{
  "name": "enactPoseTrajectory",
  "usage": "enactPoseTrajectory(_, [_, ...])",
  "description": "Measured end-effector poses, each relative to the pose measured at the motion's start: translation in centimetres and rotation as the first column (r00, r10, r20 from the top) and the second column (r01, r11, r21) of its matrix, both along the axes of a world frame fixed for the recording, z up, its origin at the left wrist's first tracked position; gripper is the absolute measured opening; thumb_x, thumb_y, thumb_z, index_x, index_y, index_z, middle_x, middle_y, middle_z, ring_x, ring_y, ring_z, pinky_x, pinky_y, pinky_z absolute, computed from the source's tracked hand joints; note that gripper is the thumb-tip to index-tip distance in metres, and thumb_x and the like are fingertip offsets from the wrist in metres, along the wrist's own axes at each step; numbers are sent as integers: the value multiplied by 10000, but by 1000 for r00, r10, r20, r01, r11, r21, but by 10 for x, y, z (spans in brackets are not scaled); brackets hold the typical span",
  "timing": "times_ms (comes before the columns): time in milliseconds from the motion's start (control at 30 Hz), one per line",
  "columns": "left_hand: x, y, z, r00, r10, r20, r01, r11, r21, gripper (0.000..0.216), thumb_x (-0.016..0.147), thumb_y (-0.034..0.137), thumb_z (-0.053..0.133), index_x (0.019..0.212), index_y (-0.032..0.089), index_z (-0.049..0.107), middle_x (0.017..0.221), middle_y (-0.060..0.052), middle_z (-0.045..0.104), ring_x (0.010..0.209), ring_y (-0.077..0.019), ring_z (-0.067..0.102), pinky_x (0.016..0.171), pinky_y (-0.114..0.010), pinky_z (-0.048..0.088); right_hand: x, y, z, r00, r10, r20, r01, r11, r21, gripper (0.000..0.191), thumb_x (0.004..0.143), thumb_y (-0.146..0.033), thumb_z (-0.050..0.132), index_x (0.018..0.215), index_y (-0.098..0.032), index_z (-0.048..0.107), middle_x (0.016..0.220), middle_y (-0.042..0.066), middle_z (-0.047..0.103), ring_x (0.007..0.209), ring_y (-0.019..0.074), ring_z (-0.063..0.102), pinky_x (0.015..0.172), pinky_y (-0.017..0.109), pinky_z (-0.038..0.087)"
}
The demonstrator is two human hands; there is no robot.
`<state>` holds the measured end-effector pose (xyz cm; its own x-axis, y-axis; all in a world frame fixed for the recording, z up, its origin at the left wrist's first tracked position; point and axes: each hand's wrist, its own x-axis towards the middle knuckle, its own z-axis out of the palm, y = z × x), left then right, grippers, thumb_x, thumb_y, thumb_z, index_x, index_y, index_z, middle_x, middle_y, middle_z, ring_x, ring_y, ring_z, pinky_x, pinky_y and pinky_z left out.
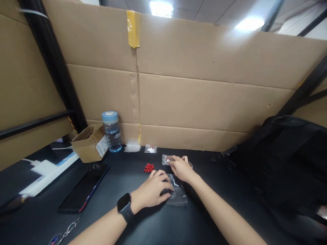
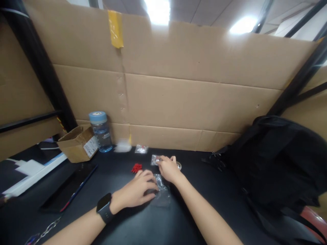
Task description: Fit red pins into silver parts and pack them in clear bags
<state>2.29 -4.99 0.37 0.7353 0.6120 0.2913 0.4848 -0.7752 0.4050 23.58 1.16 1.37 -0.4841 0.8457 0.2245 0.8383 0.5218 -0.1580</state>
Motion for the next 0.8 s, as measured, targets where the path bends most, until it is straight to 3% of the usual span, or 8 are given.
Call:
enactPoseTrajectory(133, [-3,2,1,998,-1,60,5,998,-59,223,880,378,722,1099,345,741,1120,-36,684,1160,-272,524,1035,-458,346,-18,44,6,998,-62,25,64,994,-87,413,945,-157,509,1300,-301,663,1433,91,579,1239,273,551,959,447,322])
enactPoseTrajectory(233, [-5,5,4,992,11,127,4,993,-118,217,883,380,707,1092,326,732,1117,-35,693,1150,-263,543,1033,-433,354,-16,58,9,996,-76,-50,71,993,-91,461,939,-170,508,1361,-325,611,1465,87,548,1294,284,517,991,482,332])
enactPoseTrajectory(333, [-13,14,9,970,161,181,-146,985,-91,199,907,317,655,1101,302,696,1138,-32,695,1130,-248,566,1000,-417,350,7,50,8,988,-85,-130,76,994,-72,406,950,-239,526,1334,-333,621,1439,82,565,1303,288,515,1019,508,332])
enactPoseTrajectory(433, [-32,31,13,901,377,215,-378,925,-35,200,935,270,581,1119,285,657,1190,-44,685,1135,-252,572,973,-422,341,42,31,4,981,-168,-94,161,984,-80,328,919,-286,576,1231,-311,675,1374,93,612,1256,315,546,995,521,355])
enactPoseTrajectory(500, [-48,44,14,868,448,214,-456,890,-13,255,917,309,610,1170,283,633,1233,-56,673,1189,-277,553,991,-435,335,63,17,1,968,-242,-67,235,966,-106,318,890,-290,611,1197,-299,694,1278,101,665,1176,322,594,966,509,380])
enactPoseTrajectory(600, [-67,58,11,886,444,135,-444,896,-31,359,860,387,685,1203,287,643,1238,-59,672,1198,-300,553,1011,-452,342,85,2,-1,958,-266,-105,247,955,-161,343,863,-313,657,1203,-299,691,1194,84,700,1063,287,655,918,444,436])
enactPoseTrajectory(800, [-71,65,0,919,380,102,-375,925,-67,234,965,380,560,1106,295,726,1172,-45,706,1158,-263,579,999,-424,371,93,-6,-2,966,-164,-201,128,976,-178,353,816,-216,699,1162,-286,699,1189,63,694,1006,225,675,844,324,504])
